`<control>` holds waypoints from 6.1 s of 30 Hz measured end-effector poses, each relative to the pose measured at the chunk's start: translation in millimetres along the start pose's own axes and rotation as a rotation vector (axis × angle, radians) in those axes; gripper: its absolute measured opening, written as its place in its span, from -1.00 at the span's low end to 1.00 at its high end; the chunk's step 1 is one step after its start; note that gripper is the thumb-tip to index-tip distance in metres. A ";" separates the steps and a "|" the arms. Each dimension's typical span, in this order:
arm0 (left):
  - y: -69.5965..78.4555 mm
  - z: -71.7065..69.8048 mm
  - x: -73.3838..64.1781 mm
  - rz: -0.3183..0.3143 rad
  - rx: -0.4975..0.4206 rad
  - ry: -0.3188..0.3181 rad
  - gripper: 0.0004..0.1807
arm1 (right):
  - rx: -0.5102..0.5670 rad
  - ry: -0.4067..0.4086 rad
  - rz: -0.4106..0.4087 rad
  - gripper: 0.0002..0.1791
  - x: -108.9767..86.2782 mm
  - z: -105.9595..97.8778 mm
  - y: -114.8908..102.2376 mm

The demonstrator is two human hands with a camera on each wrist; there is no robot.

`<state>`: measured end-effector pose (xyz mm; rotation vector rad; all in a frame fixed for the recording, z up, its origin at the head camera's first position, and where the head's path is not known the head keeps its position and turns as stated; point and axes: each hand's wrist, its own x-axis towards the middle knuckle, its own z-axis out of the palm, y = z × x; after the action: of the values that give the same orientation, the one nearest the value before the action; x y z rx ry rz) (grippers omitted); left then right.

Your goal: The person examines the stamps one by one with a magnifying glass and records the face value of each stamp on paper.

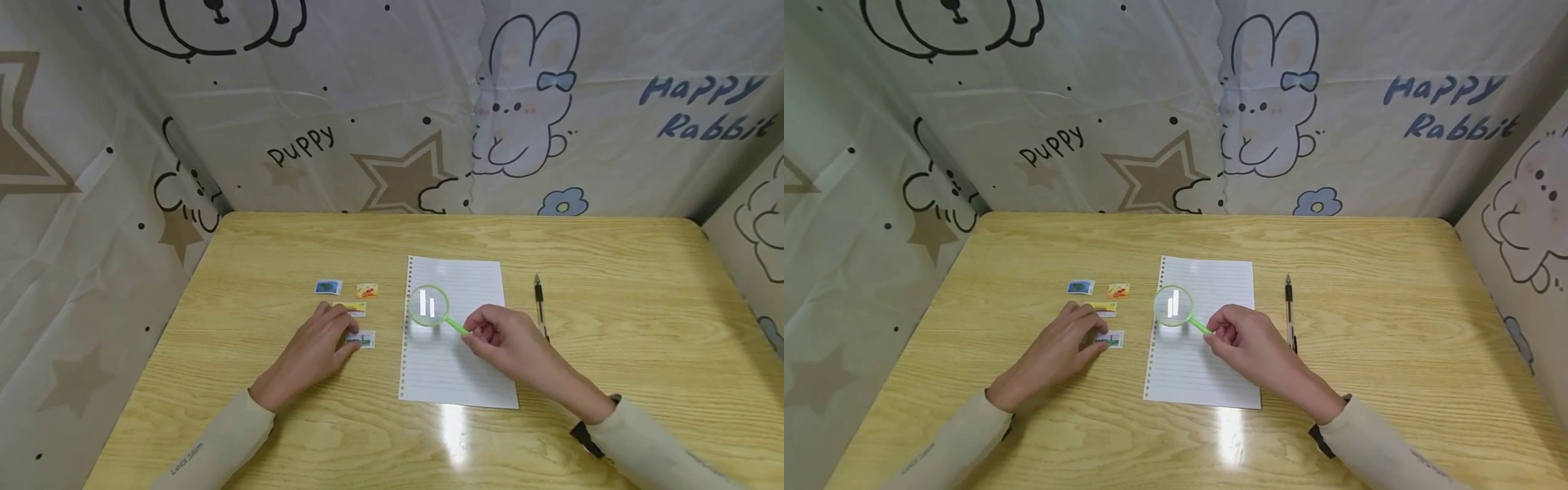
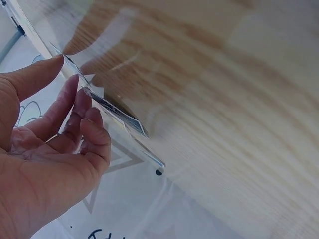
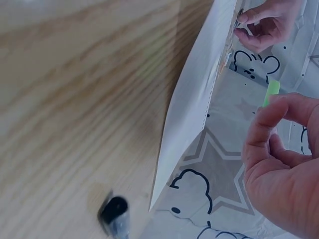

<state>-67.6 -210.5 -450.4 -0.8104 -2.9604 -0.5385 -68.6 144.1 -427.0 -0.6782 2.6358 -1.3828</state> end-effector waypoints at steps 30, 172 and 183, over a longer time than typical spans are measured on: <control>2.6 -0.7 -0.7 -0.059 -0.065 -0.031 -0.81 | 0.055 -0.111 0.002 -0.92 16.6 31.8 -15.5; 14.3 -5.4 7.9 -0.050 0.019 -0.074 -0.83 | 0.039 0.207 0.516 -0.59 -48.8 -59.4 50.2; 12.6 -4.0 7.4 -0.059 0.008 -0.070 -0.83 | 0.037 0.227 0.566 -0.57 -63.5 -74.9 69.9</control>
<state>-68.0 -198.0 -441.8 -0.7592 -3.0568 -0.5110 -56.4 262.3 -446.9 0.2401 2.6421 -1.3780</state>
